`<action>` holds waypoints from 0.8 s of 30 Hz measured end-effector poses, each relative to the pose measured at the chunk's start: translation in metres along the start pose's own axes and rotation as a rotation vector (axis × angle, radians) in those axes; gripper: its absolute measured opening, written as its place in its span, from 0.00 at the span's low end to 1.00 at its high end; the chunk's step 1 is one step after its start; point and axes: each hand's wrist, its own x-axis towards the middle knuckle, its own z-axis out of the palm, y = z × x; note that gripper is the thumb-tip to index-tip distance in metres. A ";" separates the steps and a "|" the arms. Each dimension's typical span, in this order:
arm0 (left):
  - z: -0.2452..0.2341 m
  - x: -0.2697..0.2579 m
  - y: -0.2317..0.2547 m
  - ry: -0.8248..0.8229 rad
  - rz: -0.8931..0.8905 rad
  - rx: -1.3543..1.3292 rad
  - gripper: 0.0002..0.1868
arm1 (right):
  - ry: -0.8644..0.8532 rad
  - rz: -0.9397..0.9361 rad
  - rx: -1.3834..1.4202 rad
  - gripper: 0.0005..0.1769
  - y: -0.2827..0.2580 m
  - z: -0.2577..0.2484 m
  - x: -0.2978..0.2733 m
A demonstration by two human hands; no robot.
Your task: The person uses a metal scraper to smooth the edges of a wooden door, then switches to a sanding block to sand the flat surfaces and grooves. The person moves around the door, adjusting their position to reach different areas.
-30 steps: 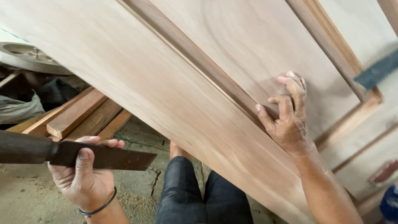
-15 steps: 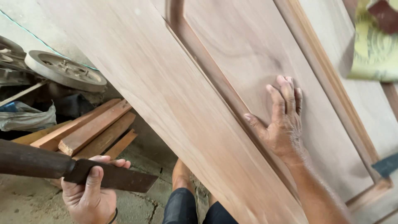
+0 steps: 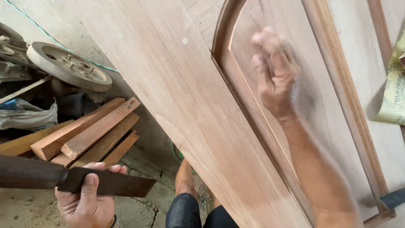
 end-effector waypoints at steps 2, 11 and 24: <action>0.000 0.002 0.001 0.005 -0.018 0.005 0.03 | 0.017 -0.120 0.202 0.12 -0.001 -0.004 -0.004; 0.010 0.003 0.001 -0.030 0.047 0.052 0.07 | -0.195 -0.203 0.057 0.09 -0.018 -0.011 -0.009; 0.010 -0.010 0.007 -0.071 0.035 -0.008 0.05 | -0.310 -0.070 0.136 0.03 -0.021 -0.026 -0.017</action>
